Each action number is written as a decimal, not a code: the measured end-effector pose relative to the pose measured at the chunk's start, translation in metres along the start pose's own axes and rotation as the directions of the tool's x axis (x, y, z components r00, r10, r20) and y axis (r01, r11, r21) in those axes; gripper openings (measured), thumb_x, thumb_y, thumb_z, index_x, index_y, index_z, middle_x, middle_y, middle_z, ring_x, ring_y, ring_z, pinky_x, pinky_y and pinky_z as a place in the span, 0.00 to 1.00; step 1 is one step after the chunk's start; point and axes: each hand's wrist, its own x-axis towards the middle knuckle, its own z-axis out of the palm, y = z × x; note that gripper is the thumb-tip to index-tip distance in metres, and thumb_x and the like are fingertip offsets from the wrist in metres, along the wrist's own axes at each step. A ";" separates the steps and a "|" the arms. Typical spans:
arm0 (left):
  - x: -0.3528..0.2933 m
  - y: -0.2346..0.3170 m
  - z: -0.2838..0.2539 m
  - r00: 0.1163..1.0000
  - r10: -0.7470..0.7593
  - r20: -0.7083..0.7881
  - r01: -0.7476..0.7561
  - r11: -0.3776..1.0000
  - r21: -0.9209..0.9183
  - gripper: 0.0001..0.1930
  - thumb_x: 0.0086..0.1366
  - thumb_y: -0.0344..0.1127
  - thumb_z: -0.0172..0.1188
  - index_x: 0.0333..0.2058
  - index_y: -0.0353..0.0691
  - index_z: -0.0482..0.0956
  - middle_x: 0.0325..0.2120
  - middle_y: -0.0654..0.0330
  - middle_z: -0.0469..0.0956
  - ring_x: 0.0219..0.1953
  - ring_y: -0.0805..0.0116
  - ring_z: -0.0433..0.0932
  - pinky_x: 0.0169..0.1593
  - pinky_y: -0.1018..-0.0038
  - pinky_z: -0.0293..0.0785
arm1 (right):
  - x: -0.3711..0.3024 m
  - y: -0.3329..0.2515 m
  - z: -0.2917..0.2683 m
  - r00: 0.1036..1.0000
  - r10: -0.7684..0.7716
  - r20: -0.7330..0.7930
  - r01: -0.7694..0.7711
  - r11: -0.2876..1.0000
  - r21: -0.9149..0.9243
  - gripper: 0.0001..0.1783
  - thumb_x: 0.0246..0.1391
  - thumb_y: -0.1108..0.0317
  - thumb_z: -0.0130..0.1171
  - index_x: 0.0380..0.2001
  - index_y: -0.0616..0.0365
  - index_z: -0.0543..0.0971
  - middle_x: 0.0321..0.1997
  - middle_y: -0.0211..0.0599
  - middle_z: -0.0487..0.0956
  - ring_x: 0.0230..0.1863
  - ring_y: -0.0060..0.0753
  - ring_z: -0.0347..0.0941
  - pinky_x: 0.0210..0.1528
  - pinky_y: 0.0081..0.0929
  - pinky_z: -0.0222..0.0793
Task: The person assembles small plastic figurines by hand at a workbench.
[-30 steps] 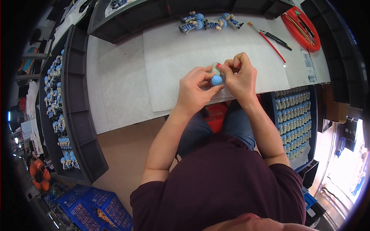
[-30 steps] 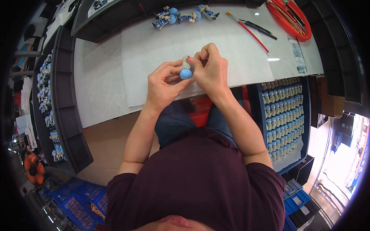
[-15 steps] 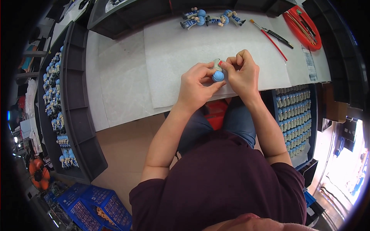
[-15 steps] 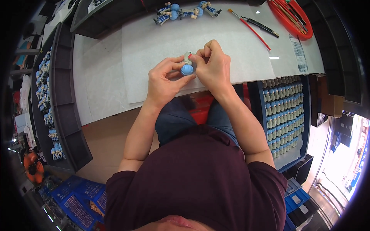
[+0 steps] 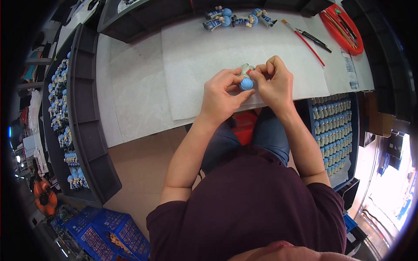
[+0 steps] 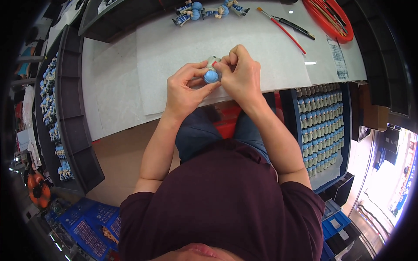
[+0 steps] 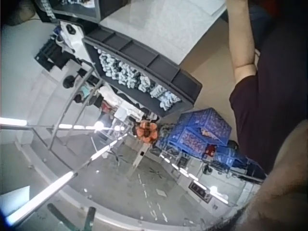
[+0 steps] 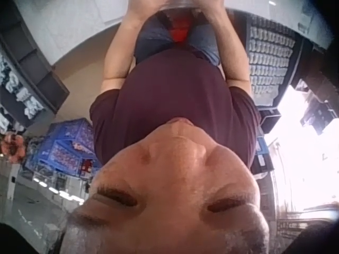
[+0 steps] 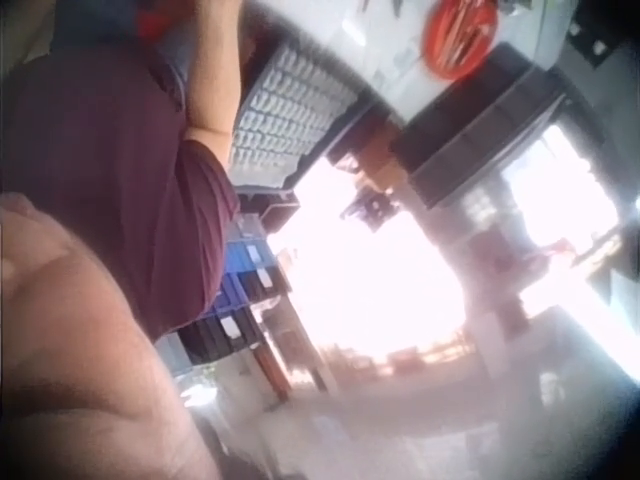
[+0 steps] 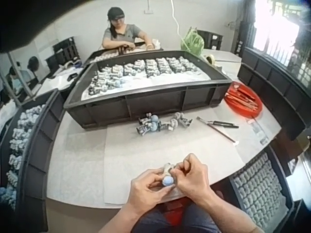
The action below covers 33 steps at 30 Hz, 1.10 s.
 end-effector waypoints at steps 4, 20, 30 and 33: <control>0.000 0.000 -0.001 1.000 -0.023 -0.007 0.023 1.000 -0.001 0.13 0.46 0.22 0.68 0.33 0.30 0.78 0.42 0.49 0.74 0.40 0.66 0.77 0.43 0.74 0.79 | 0.008 -0.003 0.000 0.999 0.052 -0.009 -0.052 0.997 -0.048 0.19 0.41 0.82 0.61 0.20 0.58 0.58 0.18 0.38 0.74 0.23 0.18 0.67 0.26 0.19 0.65; -0.002 0.001 0.000 0.999 -0.042 0.000 0.042 0.999 -0.028 0.13 0.46 0.21 0.67 0.33 0.30 0.78 0.42 0.48 0.74 0.40 0.66 0.77 0.43 0.74 0.79 | 0.012 -0.005 -0.003 0.998 -0.045 -0.032 0.042 0.994 -0.098 0.17 0.41 0.81 0.60 0.20 0.59 0.60 0.16 0.40 0.71 0.18 0.26 0.69 0.24 0.22 0.66; -0.002 -0.002 0.001 1.000 -0.013 -0.005 0.013 1.000 -0.003 0.13 0.47 0.22 0.67 0.33 0.30 0.78 0.43 0.48 0.73 0.40 0.66 0.77 0.43 0.74 0.79 | 0.011 -0.004 0.000 0.999 -0.033 -0.010 0.033 0.997 -0.065 0.16 0.40 0.81 0.60 0.19 0.60 0.60 0.15 0.39 0.71 0.17 0.26 0.68 0.22 0.22 0.64; -0.003 -0.002 0.001 1.000 -0.016 0.006 0.016 0.999 0.046 0.13 0.46 0.22 0.67 0.34 0.30 0.78 0.42 0.48 0.73 0.40 0.66 0.77 0.43 0.74 0.79 | 0.004 -0.002 -0.002 0.998 -0.043 0.037 0.043 0.999 -0.007 0.16 0.41 0.81 0.60 0.19 0.60 0.60 0.15 0.40 0.71 0.16 0.27 0.67 0.21 0.23 0.64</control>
